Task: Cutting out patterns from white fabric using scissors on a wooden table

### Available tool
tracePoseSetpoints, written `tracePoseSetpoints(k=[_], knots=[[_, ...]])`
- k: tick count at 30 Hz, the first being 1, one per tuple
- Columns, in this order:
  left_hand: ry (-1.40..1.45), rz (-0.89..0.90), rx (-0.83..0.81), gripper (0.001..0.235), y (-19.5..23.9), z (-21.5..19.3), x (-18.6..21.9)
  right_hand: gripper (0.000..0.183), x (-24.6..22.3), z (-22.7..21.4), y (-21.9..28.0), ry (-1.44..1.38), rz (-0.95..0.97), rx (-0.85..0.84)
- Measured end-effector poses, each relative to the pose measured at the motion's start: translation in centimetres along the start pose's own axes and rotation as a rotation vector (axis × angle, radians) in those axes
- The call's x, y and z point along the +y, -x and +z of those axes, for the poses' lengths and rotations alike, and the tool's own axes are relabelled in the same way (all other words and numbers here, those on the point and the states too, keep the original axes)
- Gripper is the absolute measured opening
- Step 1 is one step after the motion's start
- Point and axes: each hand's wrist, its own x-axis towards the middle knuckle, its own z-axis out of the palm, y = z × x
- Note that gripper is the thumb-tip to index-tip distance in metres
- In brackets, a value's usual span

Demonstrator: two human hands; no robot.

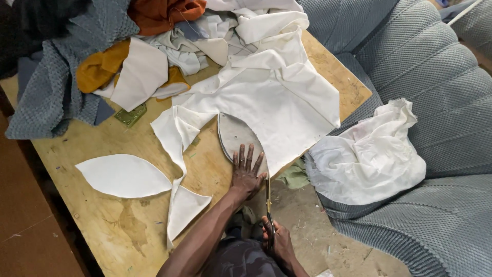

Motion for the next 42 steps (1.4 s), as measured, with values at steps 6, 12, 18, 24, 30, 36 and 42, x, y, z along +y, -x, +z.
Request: tracePoseSetpoints(k=[6, 12, 18, 24, 30, 36, 42], knots=[[0.007, 0.012, 0.047, 0.096, -0.1, 0.3, 0.0, 0.058, 1.1, 0.0, -1.0, -0.111, 0.043, -0.046], [0.029, 0.018, 0.013, 0.098, -0.2, 0.3, -0.4, 0.061, 0.3, 0.3, 0.0, -0.001, 0.033, -0.022], [0.084, 0.044, 0.116, 0.096, 0.3, 0.7, -0.5, 0.038, -0.7, 0.3, 0.3, 0.085, 0.049, 0.026], [0.037, 0.026, 0.046, 0.095, 0.2, 0.1, -0.3, 0.057, -0.6, 0.1, 0.1, 0.166, 0.019, 0.034], [0.023, 0.041, 0.125, 0.099, -0.3, 1.8, -0.6, 0.05, -0.9, -0.1, -0.3, 0.322, 0.041, 0.09], [0.032, 0.056, 0.209, 0.1, -0.4, 2.7, -0.6, 0.076, 1.7, -1.1, -1.8, 0.521, -0.194, 0.163], [0.025, 0.018, -0.01, 0.099, -0.1, -0.1, -0.3, 0.079, 2.4, -1.2, -2.5, 0.623, -0.199, 0.191]])
